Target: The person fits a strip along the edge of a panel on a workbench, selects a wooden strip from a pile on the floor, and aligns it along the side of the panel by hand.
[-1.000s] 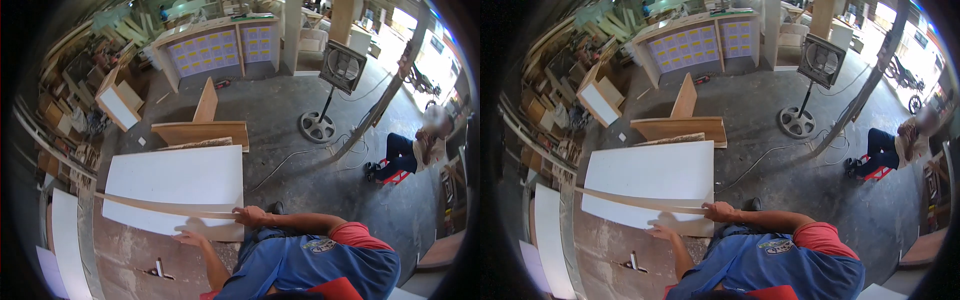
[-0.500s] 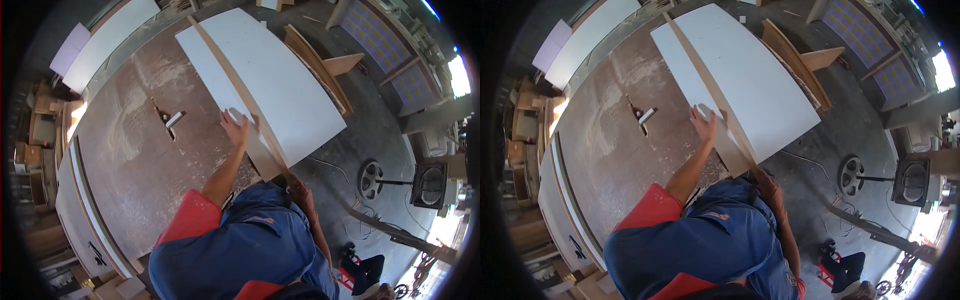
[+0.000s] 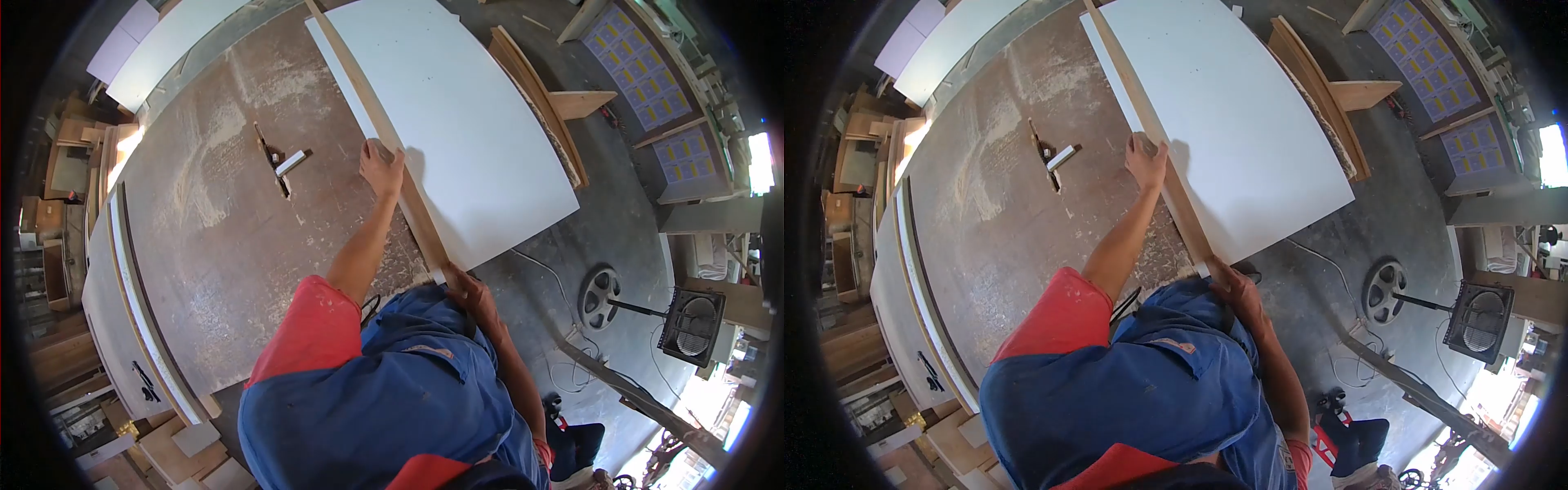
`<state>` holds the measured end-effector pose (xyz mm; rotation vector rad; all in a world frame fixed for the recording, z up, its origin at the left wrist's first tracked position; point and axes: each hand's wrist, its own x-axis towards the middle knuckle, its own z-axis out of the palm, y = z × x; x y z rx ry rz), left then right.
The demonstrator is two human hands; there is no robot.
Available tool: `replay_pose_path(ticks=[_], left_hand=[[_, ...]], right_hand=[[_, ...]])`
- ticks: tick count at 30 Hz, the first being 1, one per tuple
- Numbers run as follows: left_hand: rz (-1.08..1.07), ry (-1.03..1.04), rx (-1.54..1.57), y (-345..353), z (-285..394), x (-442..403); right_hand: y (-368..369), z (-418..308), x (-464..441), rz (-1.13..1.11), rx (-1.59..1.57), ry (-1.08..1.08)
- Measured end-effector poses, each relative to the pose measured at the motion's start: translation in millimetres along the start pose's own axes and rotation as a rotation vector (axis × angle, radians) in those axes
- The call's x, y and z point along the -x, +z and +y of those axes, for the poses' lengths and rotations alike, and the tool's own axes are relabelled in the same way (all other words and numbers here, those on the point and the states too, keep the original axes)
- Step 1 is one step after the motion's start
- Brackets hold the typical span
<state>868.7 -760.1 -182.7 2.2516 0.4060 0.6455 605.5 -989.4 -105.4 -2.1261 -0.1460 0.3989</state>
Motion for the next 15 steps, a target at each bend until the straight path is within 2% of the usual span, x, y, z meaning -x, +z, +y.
replay_pose_path(ticks=[7,9,12,15], left_hand=[[0.018,-0.105,0.073,-0.5,-12.3,-13.4],[0.042,-0.056,0.155,2.5,-18.8,-14.7],[0.028,-0.102,0.259,-7.6,-12.7,-16.6],[0.012,-0.068,0.242,-1.8,-30.9,-22.7]], right_hand=[[4.3,-14.4,-14.1,-0.081,0.028,0.103],[6.6,-12.3,-14.7,-0.073,0.151,0.074],[13.0,-6.9,-12.9,-0.071,0.246,0.100],[13.3,-5.4,-13.2,-0.101,0.281,0.095]])
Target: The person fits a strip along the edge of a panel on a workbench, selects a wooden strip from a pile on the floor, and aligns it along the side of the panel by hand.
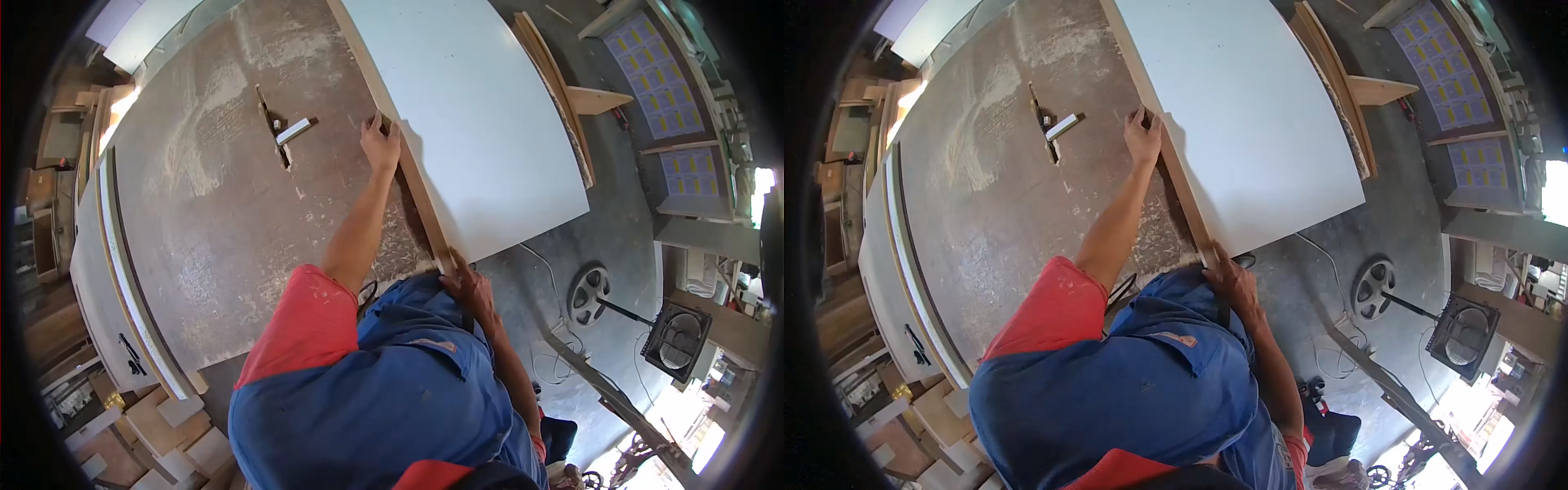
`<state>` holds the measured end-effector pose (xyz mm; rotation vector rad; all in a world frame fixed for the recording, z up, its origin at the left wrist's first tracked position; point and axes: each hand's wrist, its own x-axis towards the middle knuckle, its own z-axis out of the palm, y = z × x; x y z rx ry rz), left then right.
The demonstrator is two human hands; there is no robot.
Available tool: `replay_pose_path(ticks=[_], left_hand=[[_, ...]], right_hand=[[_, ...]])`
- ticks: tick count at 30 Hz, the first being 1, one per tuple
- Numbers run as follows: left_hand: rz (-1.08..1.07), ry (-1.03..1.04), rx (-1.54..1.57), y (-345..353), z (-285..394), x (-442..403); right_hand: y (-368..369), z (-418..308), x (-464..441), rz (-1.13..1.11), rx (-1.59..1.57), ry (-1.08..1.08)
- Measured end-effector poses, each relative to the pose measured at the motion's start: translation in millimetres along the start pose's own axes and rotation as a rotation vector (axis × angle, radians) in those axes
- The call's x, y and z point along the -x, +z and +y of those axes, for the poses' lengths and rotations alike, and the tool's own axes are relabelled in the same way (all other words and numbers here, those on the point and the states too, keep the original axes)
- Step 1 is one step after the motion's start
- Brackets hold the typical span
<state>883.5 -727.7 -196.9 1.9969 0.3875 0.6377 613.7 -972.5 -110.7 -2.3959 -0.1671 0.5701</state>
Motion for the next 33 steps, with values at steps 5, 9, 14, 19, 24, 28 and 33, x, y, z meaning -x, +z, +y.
replay_pose_path(ticks=[5,9,14,19,24,28,33], left_hand=[[-0.001,-0.002,-0.054,-3.7,6.5,-1.5],[-0.001,0.000,-0.074,-5.7,4.1,-3.1],[-0.102,-0.092,-0.069,-20.4,9.4,-12.5],[-0.139,-0.108,-0.105,-29.3,13.9,-13.8],[-0.163,-0.139,-0.162,-32.1,11.0,-15.6],[-0.160,-0.108,-0.178,-28.0,15.8,-17.7],[-0.030,0.116,-0.096,-22.3,0.7,-10.5]], right_hand=[[-10.6,-21.8,-11.1,-0.064,0.345,-0.017],[-9.9,-30.3,-27.8,0.009,0.424,-0.037],[-19.0,-56.1,-48.7,-0.038,0.432,0.047],[-19.3,-64.7,-59.2,-0.090,0.445,0.075],[-15.2,-71.3,-63.4,-0.069,0.444,0.115],[-8.3,-60.5,-63.4,0.014,0.419,0.118],[-20.0,-57.1,-54.5,0.068,0.265,0.078]])
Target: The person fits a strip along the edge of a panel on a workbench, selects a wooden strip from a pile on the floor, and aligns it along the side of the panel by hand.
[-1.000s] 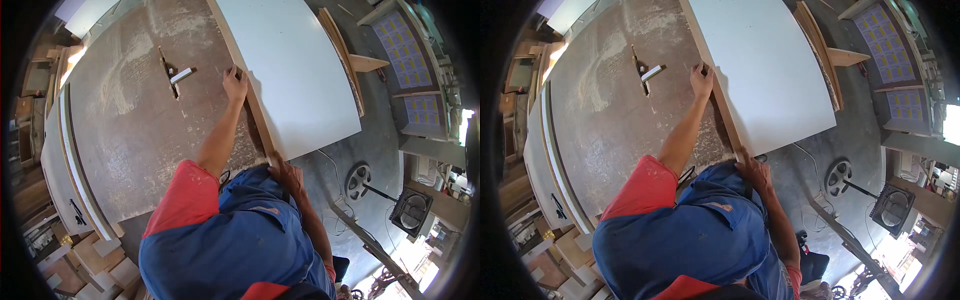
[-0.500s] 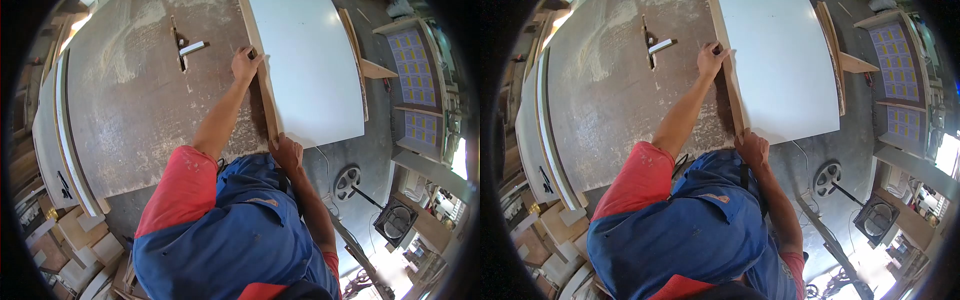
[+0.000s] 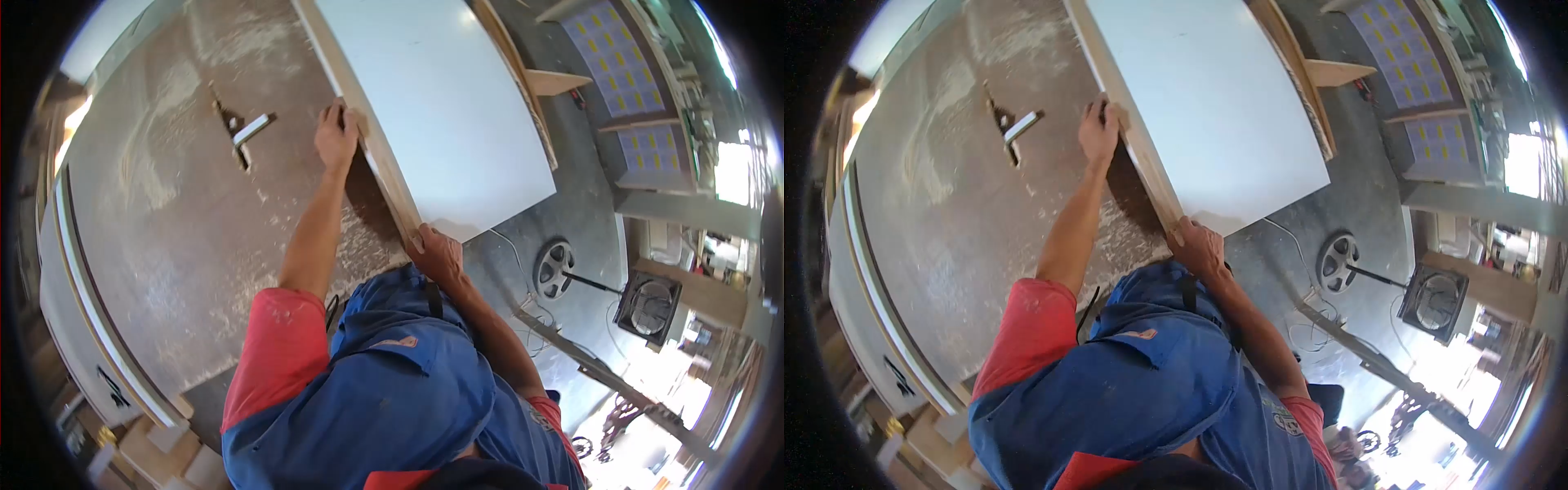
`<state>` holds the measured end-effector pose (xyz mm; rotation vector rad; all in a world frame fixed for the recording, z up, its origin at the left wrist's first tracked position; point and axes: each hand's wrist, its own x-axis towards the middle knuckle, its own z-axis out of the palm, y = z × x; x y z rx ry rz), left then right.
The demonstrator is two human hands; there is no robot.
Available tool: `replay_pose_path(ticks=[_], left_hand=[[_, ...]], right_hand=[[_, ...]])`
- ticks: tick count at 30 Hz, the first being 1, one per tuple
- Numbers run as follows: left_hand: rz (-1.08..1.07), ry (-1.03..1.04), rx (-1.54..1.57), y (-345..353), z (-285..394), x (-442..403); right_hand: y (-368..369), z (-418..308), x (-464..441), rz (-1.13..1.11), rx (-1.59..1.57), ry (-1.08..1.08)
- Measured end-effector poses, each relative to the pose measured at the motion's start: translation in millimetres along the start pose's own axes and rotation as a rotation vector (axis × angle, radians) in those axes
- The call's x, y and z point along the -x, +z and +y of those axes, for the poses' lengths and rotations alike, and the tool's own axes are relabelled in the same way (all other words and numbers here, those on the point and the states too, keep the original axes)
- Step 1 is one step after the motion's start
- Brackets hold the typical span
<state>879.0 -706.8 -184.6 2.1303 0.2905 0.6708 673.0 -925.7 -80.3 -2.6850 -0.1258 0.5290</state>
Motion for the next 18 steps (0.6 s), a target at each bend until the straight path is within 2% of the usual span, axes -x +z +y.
replay_pose_path(ticks=[1,4,5,8,18], left_hand=[[-0.039,-0.032,0.053,-1.0,-0.6,-0.3],[-0.061,-0.043,0.012,-2.7,9.8,0.5],[-0.076,-0.018,0.022,-1.5,9.2,-0.1],[-0.043,0.061,-0.074,2.0,6.7,-0.1],[-0.074,0.046,-0.190,4.1,16.9,1.9]], right_hand=[[1.6,7.2,4.6,0.103,-0.074,-0.013],[1.8,33.8,17.2,0.210,-0.115,0.114],[-4.5,40.2,25.0,0.216,-0.204,0.203],[-10.0,57.8,45.7,0.318,-0.366,0.290],[-7.8,78.5,97.2,0.608,-0.525,0.281]])
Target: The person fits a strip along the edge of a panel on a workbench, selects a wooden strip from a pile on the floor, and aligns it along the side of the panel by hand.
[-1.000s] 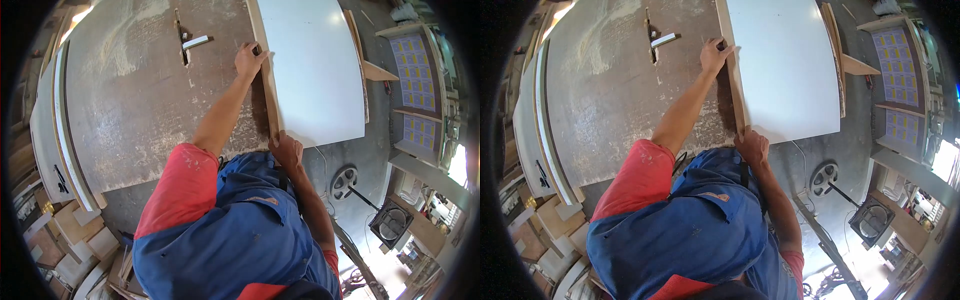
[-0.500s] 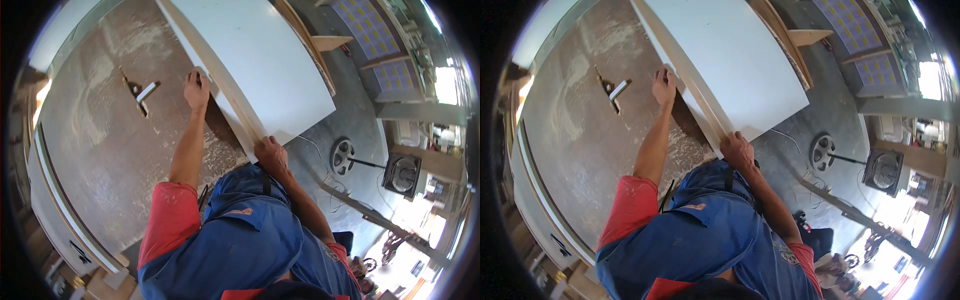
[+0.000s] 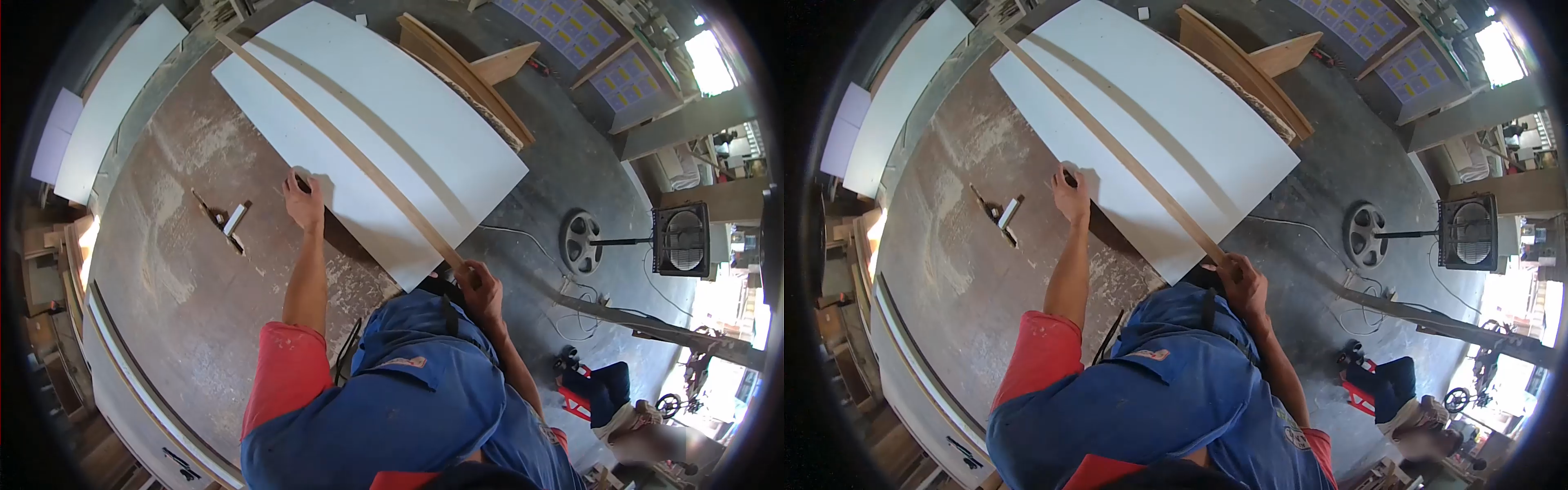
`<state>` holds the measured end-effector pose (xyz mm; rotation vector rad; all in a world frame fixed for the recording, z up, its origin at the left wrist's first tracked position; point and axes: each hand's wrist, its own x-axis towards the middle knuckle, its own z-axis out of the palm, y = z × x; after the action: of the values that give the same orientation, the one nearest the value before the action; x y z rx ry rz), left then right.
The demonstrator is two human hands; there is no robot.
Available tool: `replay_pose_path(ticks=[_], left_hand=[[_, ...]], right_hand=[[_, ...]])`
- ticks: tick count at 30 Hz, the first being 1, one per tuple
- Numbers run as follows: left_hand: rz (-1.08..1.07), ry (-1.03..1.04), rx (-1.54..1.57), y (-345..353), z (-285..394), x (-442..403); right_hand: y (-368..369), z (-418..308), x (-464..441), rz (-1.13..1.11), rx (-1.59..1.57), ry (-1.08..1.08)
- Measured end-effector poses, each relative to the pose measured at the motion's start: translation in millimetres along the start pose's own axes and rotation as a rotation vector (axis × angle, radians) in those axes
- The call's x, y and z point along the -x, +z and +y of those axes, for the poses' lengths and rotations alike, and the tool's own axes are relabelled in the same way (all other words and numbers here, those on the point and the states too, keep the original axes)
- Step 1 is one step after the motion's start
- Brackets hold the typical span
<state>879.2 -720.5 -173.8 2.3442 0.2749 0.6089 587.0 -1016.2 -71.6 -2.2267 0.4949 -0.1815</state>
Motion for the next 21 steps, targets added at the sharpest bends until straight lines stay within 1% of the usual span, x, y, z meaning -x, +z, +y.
replay_pose_path(ticks=[2,5,9,11,14,15,17,18,20,21], left_hand=[[-0.012,0.002,0.011,-0.1,0.8,-0.3],[0.013,0.026,-0.035,5.2,-2.9,-0.4],[0.043,0.086,-0.068,7.8,-7.6,0.3],[0.015,0.034,-0.053,6.2,-3.5,0.9],[-0.034,-0.020,-0.041,4.0,0.4,-0.5],[-0.030,-0.019,-0.043,3.6,1.3,-0.4],[-0.005,0.013,-0.056,3.9,1.3,0.0],[-0.003,0.010,-0.060,3.8,0.3,0.5],[0.009,0.048,-0.062,5.5,-2.4,0.0],[0.007,0.049,-0.064,5.7,-4.1,-0.6]], right_hand=[[-9.7,2.3,0.4,0.013,0.050,0.016],[-11.1,7.3,1.5,0.084,0.017,0.022],[-8.0,19.0,0.2,0.096,0.016,0.080],[-9.1,24.2,-3.7,0.102,0.046,0.102],[-12.7,25.5,-11.0,0.071,0.061,0.139],[-14.2,24.8,-14.0,0.069,0.058,0.136],[-17.8,20.1,-22.6,0.002,0.114,0.218],[-17.8,22.8,-26.5,-0.003,0.114,0.217],[-17.7,29.1,-35.0,0.076,0.053,0.147],[-18.3,32.5,-39.4,0.075,0.051,0.151]])
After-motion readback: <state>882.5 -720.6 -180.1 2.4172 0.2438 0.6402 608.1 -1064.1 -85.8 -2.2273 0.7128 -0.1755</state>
